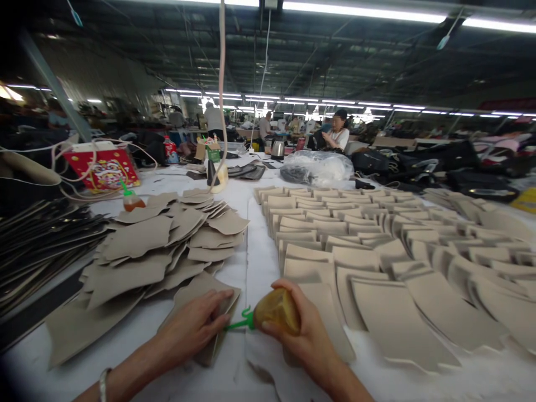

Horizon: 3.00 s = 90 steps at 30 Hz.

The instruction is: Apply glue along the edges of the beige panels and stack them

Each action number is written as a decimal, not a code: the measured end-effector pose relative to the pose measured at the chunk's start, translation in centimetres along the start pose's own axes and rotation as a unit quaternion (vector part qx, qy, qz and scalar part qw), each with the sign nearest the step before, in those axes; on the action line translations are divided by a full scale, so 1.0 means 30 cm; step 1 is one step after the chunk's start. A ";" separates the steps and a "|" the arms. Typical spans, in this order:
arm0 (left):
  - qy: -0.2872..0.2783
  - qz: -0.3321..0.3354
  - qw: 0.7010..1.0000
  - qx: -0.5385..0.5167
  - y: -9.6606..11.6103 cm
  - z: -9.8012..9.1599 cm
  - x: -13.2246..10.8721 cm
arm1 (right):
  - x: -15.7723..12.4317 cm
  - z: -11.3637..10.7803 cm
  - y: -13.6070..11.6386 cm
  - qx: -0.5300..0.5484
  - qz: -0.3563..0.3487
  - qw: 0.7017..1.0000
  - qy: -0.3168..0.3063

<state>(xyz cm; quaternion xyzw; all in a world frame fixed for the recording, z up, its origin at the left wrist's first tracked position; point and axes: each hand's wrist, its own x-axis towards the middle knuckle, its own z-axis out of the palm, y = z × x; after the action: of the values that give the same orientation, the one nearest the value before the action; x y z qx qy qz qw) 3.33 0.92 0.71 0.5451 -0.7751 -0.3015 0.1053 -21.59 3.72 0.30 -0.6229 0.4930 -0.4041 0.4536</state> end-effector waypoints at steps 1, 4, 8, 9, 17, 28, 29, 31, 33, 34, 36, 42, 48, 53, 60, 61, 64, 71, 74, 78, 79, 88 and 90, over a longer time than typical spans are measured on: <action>-0.002 -0.002 1.000 -0.001 0.002 -0.001 -0.001 | -0.001 -0.001 0.003 -0.007 -0.006 1.000 0.007; -0.012 -0.003 1.000 -0.004 0.009 -0.004 -0.002 | -0.008 0.002 0.010 -0.007 -0.013 1.000 -0.014; -0.018 -0.007 1.000 0.002 0.012 -0.006 0.004 | 0.003 -0.002 0.004 -0.008 -0.011 1.000 -0.017; -0.019 -0.008 1.000 0.003 0.011 -0.006 0.005 | 0.010 -0.005 0.000 -0.016 -0.010 1.000 -0.004; -0.019 0.007 1.000 -0.017 -0.003 -0.005 0.007 | 0.018 -0.013 -0.024 -0.021 -0.049 0.998 -0.026; -0.019 -0.001 1.000 -0.011 -0.008 -0.003 0.015 | 0.027 -0.020 -0.009 -0.046 -0.074 0.996 -0.019; -0.018 -0.001 1.000 -0.012 -0.010 -0.002 0.015 | 0.029 -0.021 -0.008 -0.048 -0.069 0.996 -0.017; -0.017 0.001 1.000 -0.014 -0.011 -0.002 0.016 | 0.040 -0.027 -0.004 -0.065 -0.064 0.996 0.011; -0.019 0.003 1.000 -0.014 -0.012 -0.003 0.017 | 0.048 -0.033 0.002 -0.086 -0.072 0.993 0.042; -0.021 0.004 1.000 -0.014 -0.011 -0.003 0.017 | 0.049 -0.035 0.005 -0.091 -0.083 0.991 0.048; -0.021 0.005 1.000 -0.011 -0.010 -0.005 0.016 | 0.045 -0.035 0.011 -0.097 -0.100 0.990 0.035; -0.017 0.002 1.000 -0.016 -0.011 -0.002 0.015 | 0.047 -0.042 0.014 -0.085 -0.086 0.992 0.032; -0.024 0.001 1.000 -0.015 -0.010 -0.007 0.018 | 0.063 -0.042 0.009 -0.097 -0.109 0.988 0.041; -0.026 -0.002 1.000 -0.017 0.008 -0.021 0.012 | 0.076 -0.049 0.016 -0.105 -0.120 0.986 0.049; -0.027 -0.002 1.000 -0.015 0.003 -0.012 0.015 | 0.081 -0.054 0.035 -0.131 -0.173 0.973 0.075; -0.026 0.004 1.000 -0.016 -0.001 -0.010 0.015 | 0.075 -0.051 0.037 -0.129 -0.172 0.974 0.070; -0.021 0.013 1.000 -0.019 -0.012 -0.005 0.015 | 0.068 -0.040 0.042 -0.122 -0.176 0.975 0.062; -0.021 0.013 0.999 -0.025 -0.007 -0.016 0.018 | 0.091 -0.033 0.055 -0.143 -0.213 0.962 0.088; -0.021 0.010 0.999 -0.022 -0.007 -0.011 0.018 | 0.067 -0.027 0.054 -0.140 -0.189 0.969 0.080; -0.016 0.011 0.999 -0.026 -0.014 -0.004 0.019 | 0.052 -0.019 0.041 -0.080 -0.098 0.989 0.070; -0.015 0.010 0.999 -0.026 -0.014 -0.004 0.019 | 0.054 -0.018 0.038 -0.070 -0.091 0.990 0.078; -0.015 -0.006 1.000 -0.019 0.001 -0.007 0.006 | -0.002 0.003 0.011 -0.012 -0.012 1.000 0.005; -0.011 -0.007 1.000 -0.015 -0.001 -0.003 0.005 | -0.015 0.009 -0.004 0.010 0.001 1.000 0.009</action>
<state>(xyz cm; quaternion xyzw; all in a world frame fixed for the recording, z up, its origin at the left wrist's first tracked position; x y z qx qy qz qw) 3.34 0.74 0.74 0.5452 -0.7679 -0.3201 0.1031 -21.38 4.23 0.32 -0.6142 0.4937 -0.4144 0.4553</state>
